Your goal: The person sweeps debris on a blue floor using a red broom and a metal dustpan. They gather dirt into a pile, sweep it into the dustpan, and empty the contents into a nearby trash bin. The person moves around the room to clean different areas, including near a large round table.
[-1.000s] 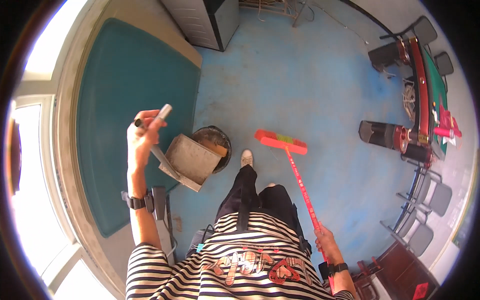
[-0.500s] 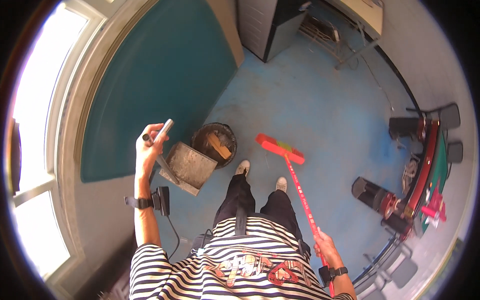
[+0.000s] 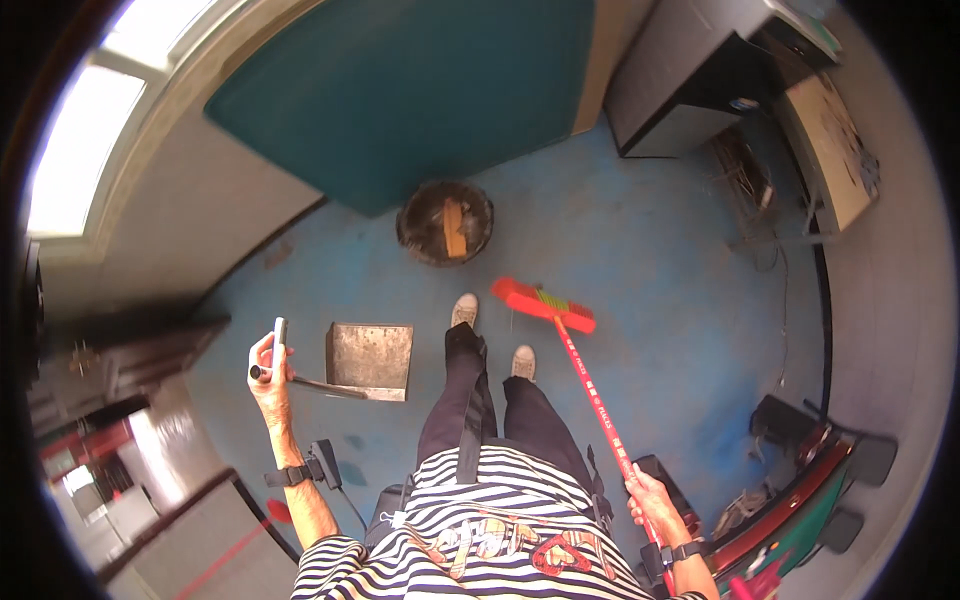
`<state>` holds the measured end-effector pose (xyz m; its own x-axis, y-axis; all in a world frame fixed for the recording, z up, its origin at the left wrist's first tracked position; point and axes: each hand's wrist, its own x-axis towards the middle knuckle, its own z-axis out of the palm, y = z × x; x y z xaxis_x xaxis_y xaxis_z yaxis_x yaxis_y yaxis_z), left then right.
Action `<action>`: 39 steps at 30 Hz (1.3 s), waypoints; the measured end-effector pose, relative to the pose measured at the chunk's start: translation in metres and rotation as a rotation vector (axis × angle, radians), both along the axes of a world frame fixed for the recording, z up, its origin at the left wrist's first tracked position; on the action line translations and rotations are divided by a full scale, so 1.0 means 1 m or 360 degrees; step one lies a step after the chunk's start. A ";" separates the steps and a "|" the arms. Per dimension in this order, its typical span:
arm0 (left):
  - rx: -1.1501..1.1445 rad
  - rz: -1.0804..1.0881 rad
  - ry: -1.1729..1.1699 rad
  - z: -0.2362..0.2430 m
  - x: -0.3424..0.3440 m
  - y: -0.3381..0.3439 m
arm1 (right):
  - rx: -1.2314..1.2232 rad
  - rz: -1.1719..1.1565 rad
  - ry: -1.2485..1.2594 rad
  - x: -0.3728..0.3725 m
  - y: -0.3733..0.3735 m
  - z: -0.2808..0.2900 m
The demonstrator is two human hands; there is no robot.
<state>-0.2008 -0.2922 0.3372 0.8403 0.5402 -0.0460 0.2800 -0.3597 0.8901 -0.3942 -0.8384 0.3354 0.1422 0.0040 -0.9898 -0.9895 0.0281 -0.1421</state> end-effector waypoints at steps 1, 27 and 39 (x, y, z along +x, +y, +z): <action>-0.0041 0.0075 -0.0009 -0.015 -0.027 0.008 | -0.0053 0.0082 0.0019 0.002 0.000 0.000; -0.0626 0.1617 0.0159 -0.188 -0.265 0.002 | 0.0101 0.1261 0.0288 0.262 0.230 0.006; -0.0705 0.1696 -0.0008 -0.207 -0.274 -0.008 | 0.0106 0.1055 0.0496 0.255 0.233 0.009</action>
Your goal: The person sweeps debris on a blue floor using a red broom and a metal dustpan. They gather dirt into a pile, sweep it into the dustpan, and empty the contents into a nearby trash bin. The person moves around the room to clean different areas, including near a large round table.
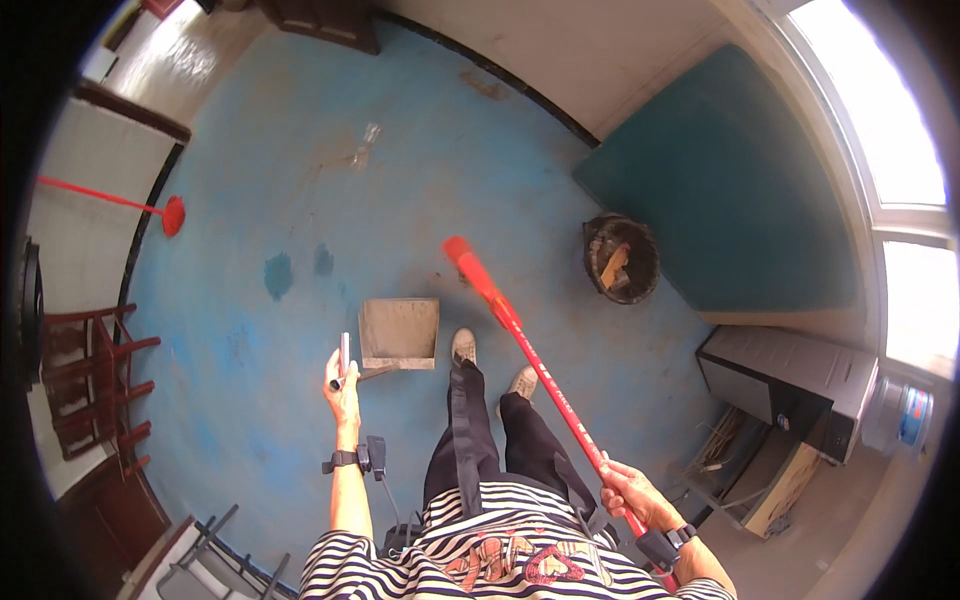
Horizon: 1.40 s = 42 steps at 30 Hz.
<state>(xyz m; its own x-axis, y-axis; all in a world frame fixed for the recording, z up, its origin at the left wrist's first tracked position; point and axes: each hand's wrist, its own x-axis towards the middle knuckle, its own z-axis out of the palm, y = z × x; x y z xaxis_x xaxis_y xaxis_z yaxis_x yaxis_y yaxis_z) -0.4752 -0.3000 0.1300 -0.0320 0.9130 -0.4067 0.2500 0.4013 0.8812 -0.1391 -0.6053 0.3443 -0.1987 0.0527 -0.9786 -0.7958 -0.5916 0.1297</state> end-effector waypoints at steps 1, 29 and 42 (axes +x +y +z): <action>0.0002 0.0003 -0.0017 0.006 0.007 -0.003 | -0.0014 -0.0108 0.0064 0.004 -0.003 0.001; 0.0105 0.1156 0.0526 -0.101 -0.083 -0.171 | 0.1761 0.2935 -0.1341 0.039 0.295 -0.269; -0.0042 0.1646 0.0461 -0.128 -0.088 -0.238 | 0.2054 0.3522 -0.1311 -0.124 0.388 -0.314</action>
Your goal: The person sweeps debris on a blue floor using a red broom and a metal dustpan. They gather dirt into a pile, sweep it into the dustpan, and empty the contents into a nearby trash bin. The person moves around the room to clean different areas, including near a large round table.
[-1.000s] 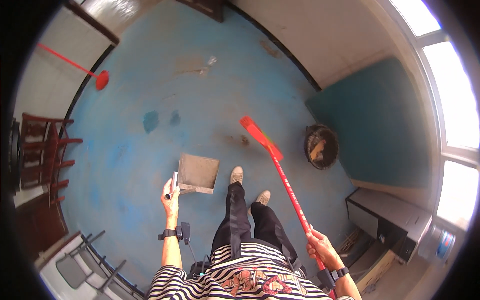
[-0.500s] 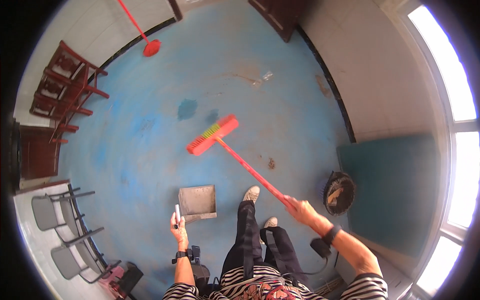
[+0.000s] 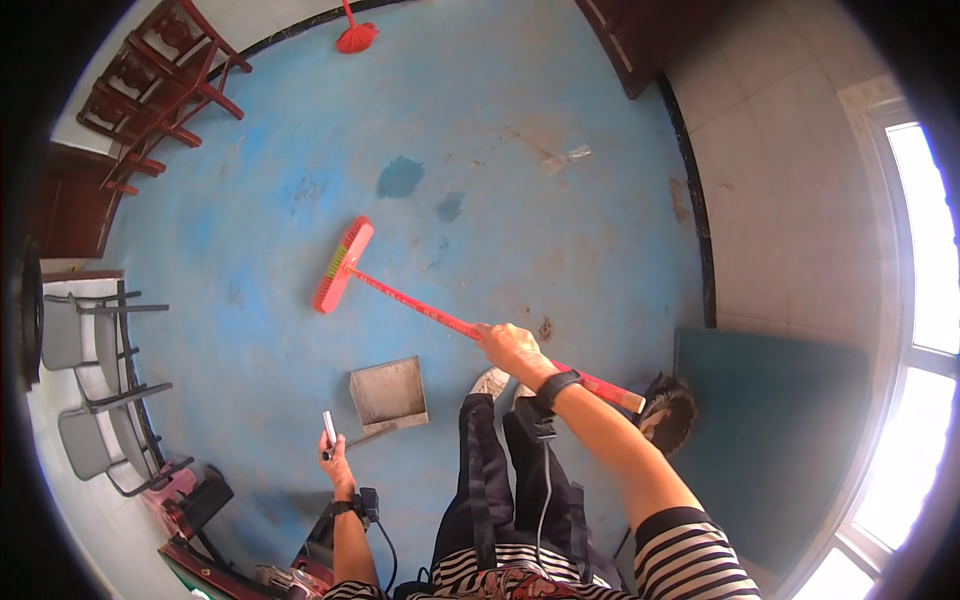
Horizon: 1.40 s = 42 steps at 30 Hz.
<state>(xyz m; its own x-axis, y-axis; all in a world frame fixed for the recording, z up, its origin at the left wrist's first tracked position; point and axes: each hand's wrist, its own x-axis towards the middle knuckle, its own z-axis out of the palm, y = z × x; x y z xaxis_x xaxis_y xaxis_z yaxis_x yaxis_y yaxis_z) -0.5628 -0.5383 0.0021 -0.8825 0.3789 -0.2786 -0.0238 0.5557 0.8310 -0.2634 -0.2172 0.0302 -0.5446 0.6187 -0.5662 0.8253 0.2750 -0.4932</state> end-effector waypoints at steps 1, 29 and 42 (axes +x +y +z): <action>0.0008 0.0015 -0.0020 0.001 -0.001 -0.002 | 0.0041 0.0065 -0.0038 -0.004 0.001 -0.003; 0.0003 0.0509 -0.0040 -0.026 0.031 -0.030 | 0.0070 -0.0043 -0.0157 0.176 0.080 0.094; -0.0243 0.0758 -0.0271 -0.004 -0.038 0.040 | 0.0251 0.0519 0.0090 -0.285 0.248 0.008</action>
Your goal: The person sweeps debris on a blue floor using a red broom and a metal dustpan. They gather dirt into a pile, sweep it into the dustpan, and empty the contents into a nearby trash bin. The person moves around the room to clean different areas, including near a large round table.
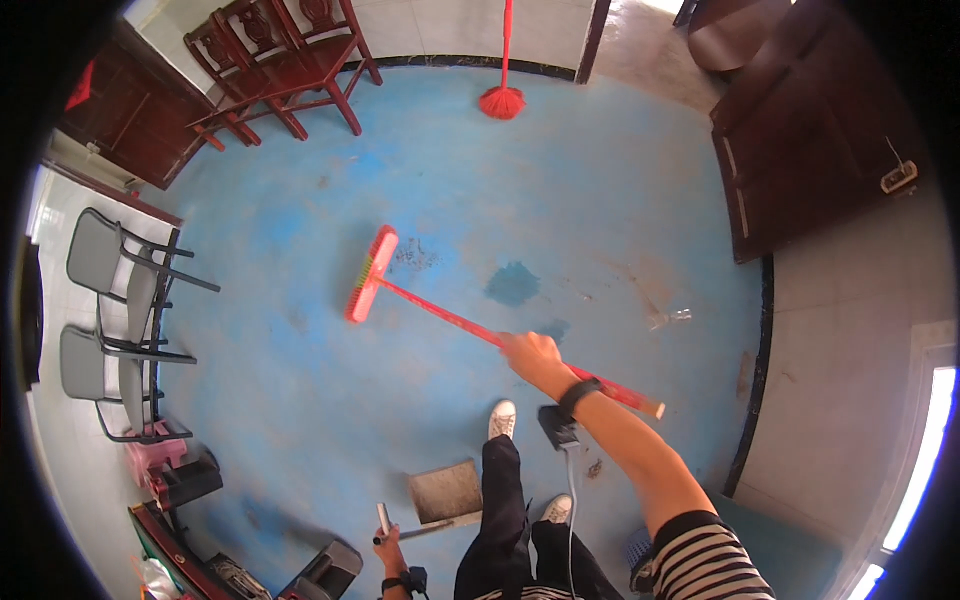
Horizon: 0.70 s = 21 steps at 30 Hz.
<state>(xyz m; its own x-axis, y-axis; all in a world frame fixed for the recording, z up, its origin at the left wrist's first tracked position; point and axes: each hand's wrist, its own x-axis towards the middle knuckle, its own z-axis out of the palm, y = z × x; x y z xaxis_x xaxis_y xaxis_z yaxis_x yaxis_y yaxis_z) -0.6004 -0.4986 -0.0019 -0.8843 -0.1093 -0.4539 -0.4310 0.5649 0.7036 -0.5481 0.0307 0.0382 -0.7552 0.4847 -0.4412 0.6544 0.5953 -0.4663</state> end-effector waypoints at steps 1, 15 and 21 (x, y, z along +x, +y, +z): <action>0.0039 0.0029 -0.0033 0.005 -0.001 0.006 | 0.0003 0.0024 -0.0013 -0.027 0.009 -0.003; -0.0004 -0.0048 -0.0198 0.059 -0.083 0.051 | -0.0089 -0.0313 -0.0503 0.162 0.065 0.014; 0.0149 -0.0319 0.0077 0.046 -0.090 0.077 | 0.0110 -0.0479 -0.0909 0.240 0.081 0.111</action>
<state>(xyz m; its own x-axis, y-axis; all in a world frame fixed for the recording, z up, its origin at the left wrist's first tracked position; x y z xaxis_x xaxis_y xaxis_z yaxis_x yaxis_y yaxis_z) -0.6900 -0.4213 0.0442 -0.9051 0.1115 -0.4102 -0.2811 0.5671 0.7742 -0.3085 0.1115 0.1496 -0.2373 0.6804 -0.6934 0.9310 0.3631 0.0377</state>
